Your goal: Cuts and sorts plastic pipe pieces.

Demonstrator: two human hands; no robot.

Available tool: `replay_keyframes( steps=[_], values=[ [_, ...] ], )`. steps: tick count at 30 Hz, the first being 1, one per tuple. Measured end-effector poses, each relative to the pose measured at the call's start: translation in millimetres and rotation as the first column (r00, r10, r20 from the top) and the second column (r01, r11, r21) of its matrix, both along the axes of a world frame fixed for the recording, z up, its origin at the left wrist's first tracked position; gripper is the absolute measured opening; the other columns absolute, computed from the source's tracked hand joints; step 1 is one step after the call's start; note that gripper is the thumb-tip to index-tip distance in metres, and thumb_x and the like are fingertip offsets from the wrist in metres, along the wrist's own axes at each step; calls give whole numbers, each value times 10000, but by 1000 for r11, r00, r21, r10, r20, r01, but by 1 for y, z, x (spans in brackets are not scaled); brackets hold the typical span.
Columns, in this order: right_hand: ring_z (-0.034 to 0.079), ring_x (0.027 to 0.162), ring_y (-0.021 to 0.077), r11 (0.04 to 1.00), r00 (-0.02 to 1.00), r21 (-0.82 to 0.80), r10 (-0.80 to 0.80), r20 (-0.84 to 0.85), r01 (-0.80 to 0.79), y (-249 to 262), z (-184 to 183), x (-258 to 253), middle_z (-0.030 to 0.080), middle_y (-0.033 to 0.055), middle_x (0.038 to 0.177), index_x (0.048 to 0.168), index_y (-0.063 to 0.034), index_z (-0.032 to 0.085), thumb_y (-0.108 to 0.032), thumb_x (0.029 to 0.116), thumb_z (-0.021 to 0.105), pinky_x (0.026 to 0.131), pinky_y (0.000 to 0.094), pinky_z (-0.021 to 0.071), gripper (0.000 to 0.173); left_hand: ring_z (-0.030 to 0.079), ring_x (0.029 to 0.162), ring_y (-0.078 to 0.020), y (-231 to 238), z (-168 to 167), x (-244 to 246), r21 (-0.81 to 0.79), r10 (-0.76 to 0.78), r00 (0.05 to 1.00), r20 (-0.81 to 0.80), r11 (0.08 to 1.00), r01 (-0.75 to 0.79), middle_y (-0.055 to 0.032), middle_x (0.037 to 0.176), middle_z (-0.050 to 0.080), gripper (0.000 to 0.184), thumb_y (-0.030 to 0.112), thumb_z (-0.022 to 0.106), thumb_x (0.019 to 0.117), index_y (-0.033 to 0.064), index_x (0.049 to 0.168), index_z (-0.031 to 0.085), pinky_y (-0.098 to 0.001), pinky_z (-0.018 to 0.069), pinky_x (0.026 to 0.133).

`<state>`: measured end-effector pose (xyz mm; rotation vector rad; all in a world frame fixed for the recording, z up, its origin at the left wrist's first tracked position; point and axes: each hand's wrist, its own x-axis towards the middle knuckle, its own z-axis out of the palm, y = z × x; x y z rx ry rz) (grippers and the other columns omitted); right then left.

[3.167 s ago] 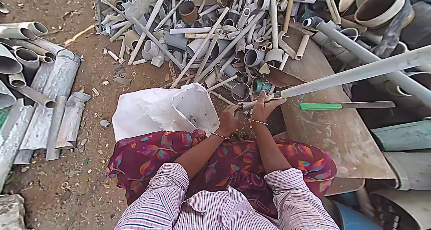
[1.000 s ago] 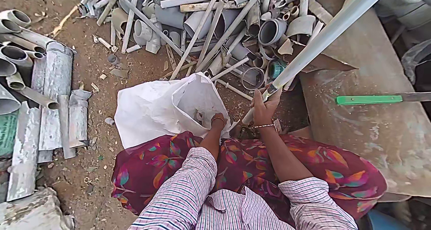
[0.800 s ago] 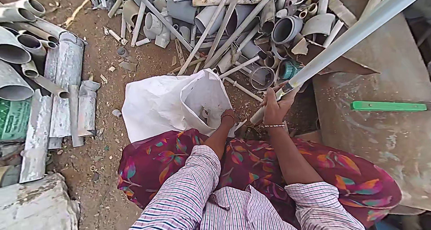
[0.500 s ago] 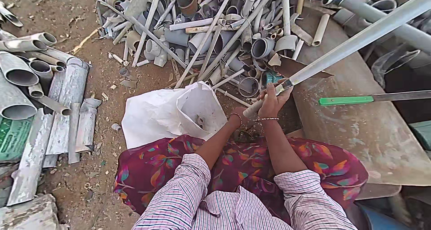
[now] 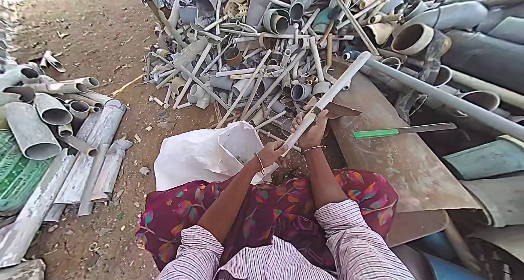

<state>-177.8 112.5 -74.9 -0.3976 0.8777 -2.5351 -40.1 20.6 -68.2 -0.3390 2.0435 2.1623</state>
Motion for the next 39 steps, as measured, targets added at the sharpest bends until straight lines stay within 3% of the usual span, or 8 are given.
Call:
replay_keyframes(
  steps=[6, 10, 14, 16, 19, 26, 34, 39],
  values=[
    [619, 561, 113, 999, 997, 36, 29, 75, -32, 1, 9, 8, 616, -35, 682, 1101, -183, 543, -434, 1115, 49, 541, 285, 559, 555, 615, 571, -77, -10, 5, 33, 243, 82, 994, 70, 965, -97, -2, 689, 626, 487, 213, 141, 1135, -13, 1234, 560, -215, 548, 591],
    [724, 729, 139, 990, 996, 111, 90, 0, -89, 3, 3, 13, 719, 11, 834, 1167, -141, 550, -285, 1125, 227, 692, 294, 620, 357, 627, 582, -86, -12, 3, 51, 178, 116, 986, 116, 975, -135, -2, 677, 618, 523, 254, 131, 1138, -36, 1244, 553, -225, 565, 632],
    [737, 814, 87, 955, 984, 268, 155, -87, -126, 3, -4, 18, 756, -2, 968, 1132, -137, 613, -184, 1113, 319, 733, 235, 615, 298, 640, 789, -67, -13, -5, 49, -127, 188, 982, 27, 975, -183, -34, 877, 653, 304, 151, 394, 1106, -53, 1254, 565, -227, 540, 780],
    [693, 785, 17, 930, 973, 350, 177, -150, -115, 1, -13, 19, 731, -54, 988, 1102, -135, 641, -109, 1089, 381, 726, 191, 591, 261, 661, 958, -147, -9, -10, 38, -295, 284, 957, -59, 911, -288, -151, 1097, 689, 365, 147, 553, 1047, -71, 1340, 551, -312, 528, 907],
    [650, 774, -27, 865, 938, 483, 269, -218, -136, 0, -22, 23, 719, -90, 968, 1084, -123, 666, -50, 1056, 445, 730, 164, 557, 235, 695, 1011, -229, -2, -15, 24, -339, 430, 880, -204, 812, -475, -212, 1211, 677, 408, 117, 660, 995, -62, 1349, 563, -373, 556, 912],
    [617, 705, -64, 821, 855, 509, 440, -275, -259, -10, -46, 22, 721, -117, 892, 1034, -127, 693, -24, 995, 533, 646, 126, 522, 194, 710, 862, -171, -1, -22, 10, -269, 569, 737, -364, 693, -668, -202, 1107, 700, 310, 60, 727, 931, -91, 1191, 650, -297, 588, 814],
    [668, 835, -42, 814, 821, 508, 477, -313, -280, -9, -54, 14, 739, -116, 963, 1033, -156, 716, -133, 987, 603, 758, 160, 562, 124, 673, 751, -26, -5, -24, 6, -170, 619, 712, -332, 703, -691, -104, 912, 731, 140, 20, 722, 925, -73, 1028, 703, -204, 571, 759],
    [644, 798, -43, 794, 819, 561, 472, -326, -235, -14, -42, 16, 702, -89, 859, 963, -48, 688, -5, 955, 551, 776, 175, 544, 144, 679, 781, -87, -11, -10, 6, -399, 564, 788, -246, 682, -612, -128, 913, 736, 182, 98, 650, 945, -47, 1016, 735, -262, 552, 775]
  ],
)
